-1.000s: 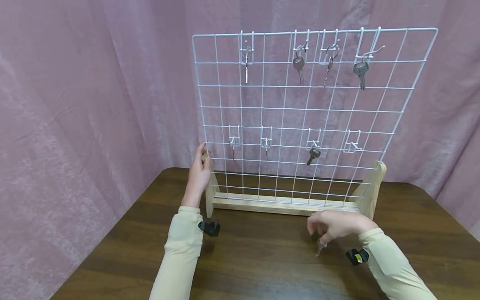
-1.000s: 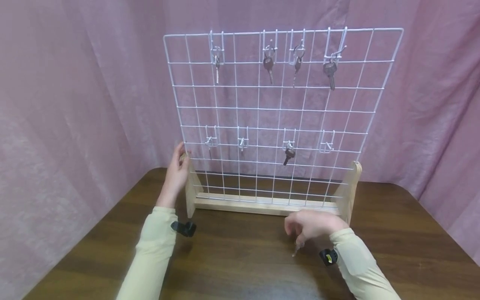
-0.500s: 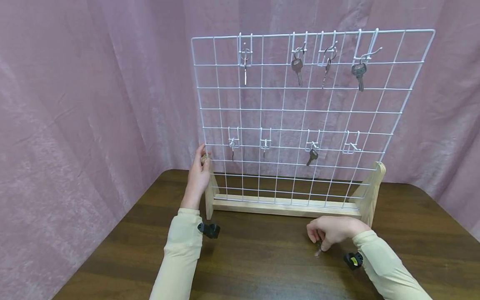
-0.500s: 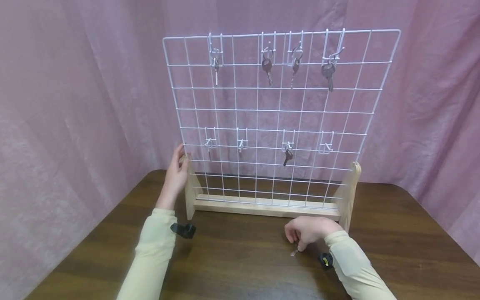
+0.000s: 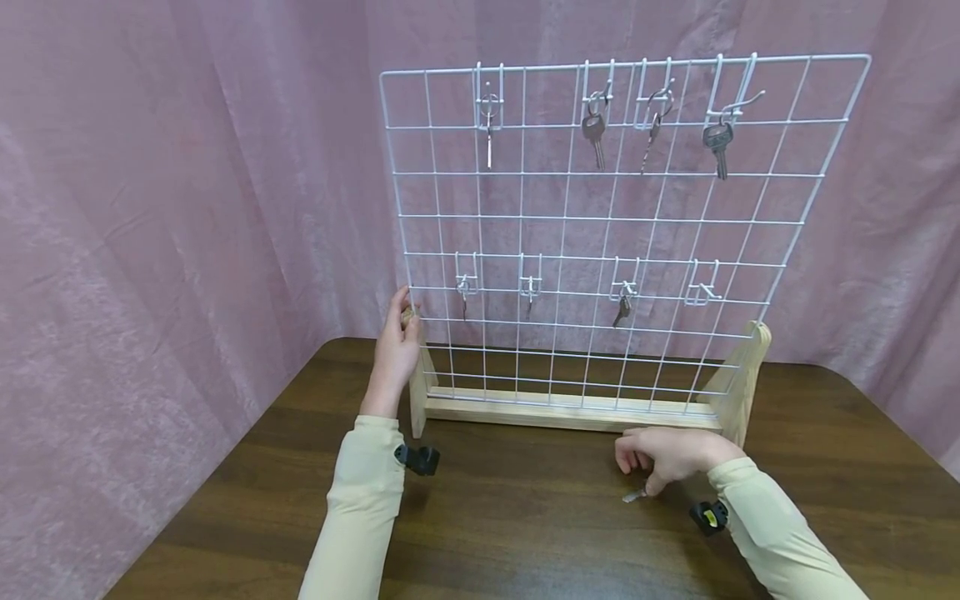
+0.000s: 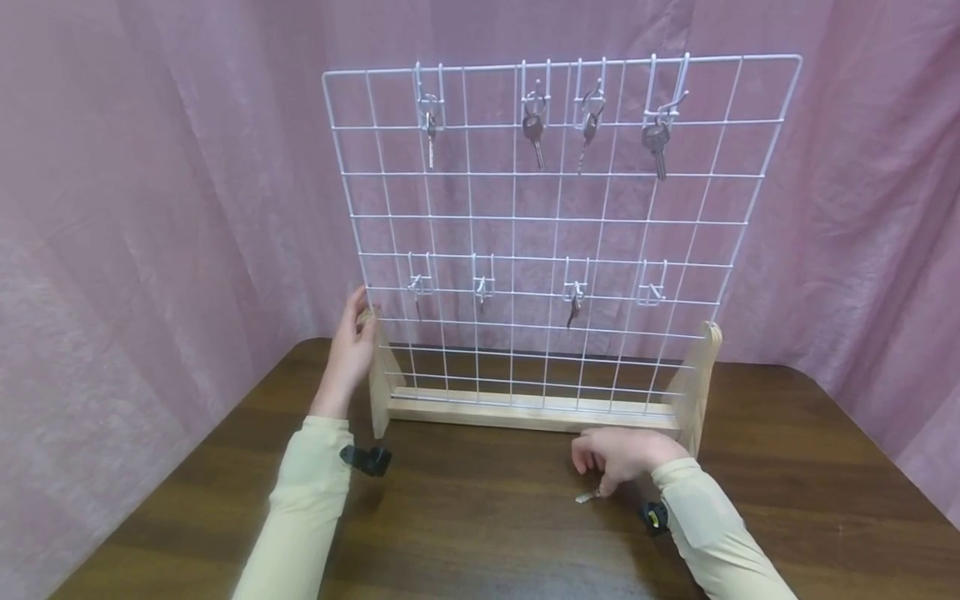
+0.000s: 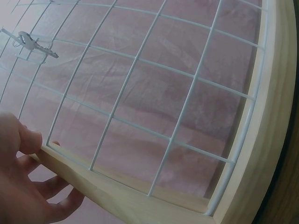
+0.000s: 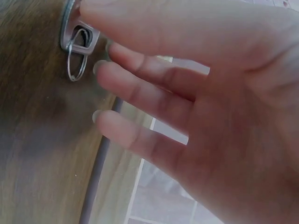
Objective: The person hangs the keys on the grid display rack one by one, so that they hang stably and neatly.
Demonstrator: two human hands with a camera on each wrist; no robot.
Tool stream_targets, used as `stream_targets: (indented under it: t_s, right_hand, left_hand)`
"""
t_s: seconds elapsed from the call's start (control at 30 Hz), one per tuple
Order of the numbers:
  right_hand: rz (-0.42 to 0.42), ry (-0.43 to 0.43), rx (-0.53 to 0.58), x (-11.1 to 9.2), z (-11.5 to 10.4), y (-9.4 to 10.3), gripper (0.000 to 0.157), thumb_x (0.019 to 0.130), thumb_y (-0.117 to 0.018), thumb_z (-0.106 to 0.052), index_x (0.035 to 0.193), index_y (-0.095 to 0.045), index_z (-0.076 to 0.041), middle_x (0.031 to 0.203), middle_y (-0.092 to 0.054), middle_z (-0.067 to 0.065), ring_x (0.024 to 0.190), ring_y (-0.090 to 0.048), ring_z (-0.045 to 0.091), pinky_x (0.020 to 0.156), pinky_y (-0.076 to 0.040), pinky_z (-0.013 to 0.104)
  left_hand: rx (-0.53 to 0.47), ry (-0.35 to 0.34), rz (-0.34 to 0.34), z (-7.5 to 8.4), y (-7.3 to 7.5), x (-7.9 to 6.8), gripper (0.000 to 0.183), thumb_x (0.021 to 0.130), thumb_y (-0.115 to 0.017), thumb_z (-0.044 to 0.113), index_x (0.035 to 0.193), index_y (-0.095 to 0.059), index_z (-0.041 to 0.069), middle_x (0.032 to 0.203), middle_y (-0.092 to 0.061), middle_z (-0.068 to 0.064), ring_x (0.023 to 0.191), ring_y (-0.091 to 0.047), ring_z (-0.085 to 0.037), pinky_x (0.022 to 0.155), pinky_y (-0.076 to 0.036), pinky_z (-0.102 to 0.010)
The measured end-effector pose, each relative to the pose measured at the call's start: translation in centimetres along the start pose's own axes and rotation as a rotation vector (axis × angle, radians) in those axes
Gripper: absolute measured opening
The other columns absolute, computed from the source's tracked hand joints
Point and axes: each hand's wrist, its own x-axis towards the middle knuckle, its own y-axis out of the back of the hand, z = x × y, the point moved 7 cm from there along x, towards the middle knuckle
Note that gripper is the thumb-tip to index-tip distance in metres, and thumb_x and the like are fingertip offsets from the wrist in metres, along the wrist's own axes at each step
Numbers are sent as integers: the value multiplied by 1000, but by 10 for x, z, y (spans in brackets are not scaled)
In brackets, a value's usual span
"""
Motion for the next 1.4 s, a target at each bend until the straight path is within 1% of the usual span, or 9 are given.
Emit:
stream_targets:
  t_s: [0.13, 0.27, 0.4, 0.53, 0.77, 0.87, 1.03, 1.27, 1.4]
  right_hand:
    - [-28, -18, 38, 1, 1, -3, 31, 68, -75, 3, 84, -56, -15, 77, -54, -7, 69, -47, 0, 62, -42, 16]
    - [-51, -58, 56, 1, 4, -5, 29, 68, -74, 4, 82, -57, -15, 74, -54, -8, 67, -46, -1, 61, -41, 16]
    - [-61, -86, 55, 0, 5, -6, 27, 70, -75, 2, 81, -57, -16, 74, -53, -8, 67, -46, 0, 61, -41, 17]
    - [-71, -107, 53, 0, 6, -6, 26, 72, -77, -1, 80, -58, -16, 72, -53, -9, 66, -47, 1, 61, -41, 17]
    - [-70, -105, 26, 0, 5, -6, 22, 74, -74, -1, 77, -58, -15, 67, -49, -12, 61, -45, -1, 58, -39, 16]
    - [-69, -103, 36, 0, 5, -6, 21, 75, -73, 0, 76, -58, -14, 67, -48, -12, 61, -45, -2, 58, -39, 16]
    - [-70, -77, 33, 0, 4, -6, 21, 73, -72, 1, 76, -58, -13, 67, -47, -12, 61, -44, -2, 58, -38, 15]
    - [-95, -80, 20, -1, 3, -8, 21, 76, -71, 1, 74, -56, -13, 66, -49, -12, 60, -45, -3, 58, -39, 15]
    - [-105, -63, 3, -1, 2, -8, 21, 77, -71, 0, 74, -56, -14, 66, -48, -13, 61, -44, -3, 58, -39, 14]
  left_hand:
    - [5, -4, -1, 0, 0, 0, 50, 103, -40, 8, 151, -28, 15, 150, -39, -22, 133, -45, -39, 110, -40, -50]
    - [6, 2, -3, 0, -1, 0, 50, 103, -40, 8, 151, -28, 16, 151, -38, -21, 134, -45, -38, 111, -39, -49]
    - [9, 13, -5, 0, -1, 0, 50, 103, -40, 11, 152, -28, 19, 152, -37, -19, 135, -44, -37, 112, -38, -49]
    - [10, 14, -8, -1, -1, 1, 51, 104, -39, 11, 152, -27, 20, 153, -36, -19, 136, -43, -37, 112, -38, -49]
    - [15, 12, -7, -1, -1, 2, 50, 104, -39, 12, 152, -27, 20, 153, -36, -19, 136, -43, -38, 111, -39, -50]
    - [20, 17, -9, -2, -1, 2, 50, 104, -39, 12, 152, -27, 20, 153, -36, -18, 136, -43, -37, 111, -39, -50]
    - [7, 23, -11, -1, -1, 2, 50, 104, -39, 12, 152, -27, 20, 153, -36, -17, 136, -43, -36, 112, -38, -49]
    - [2, 21, -15, -2, -2, 3, 50, 104, -39, 11, 152, -27, 20, 152, -36, -18, 136, -43, -36, 111, -39, -49]
    - [7, 18, -17, -2, -2, 2, 50, 104, -39, 12, 152, -27, 21, 153, -36, -17, 136, -43, -36, 111, -39, -50]
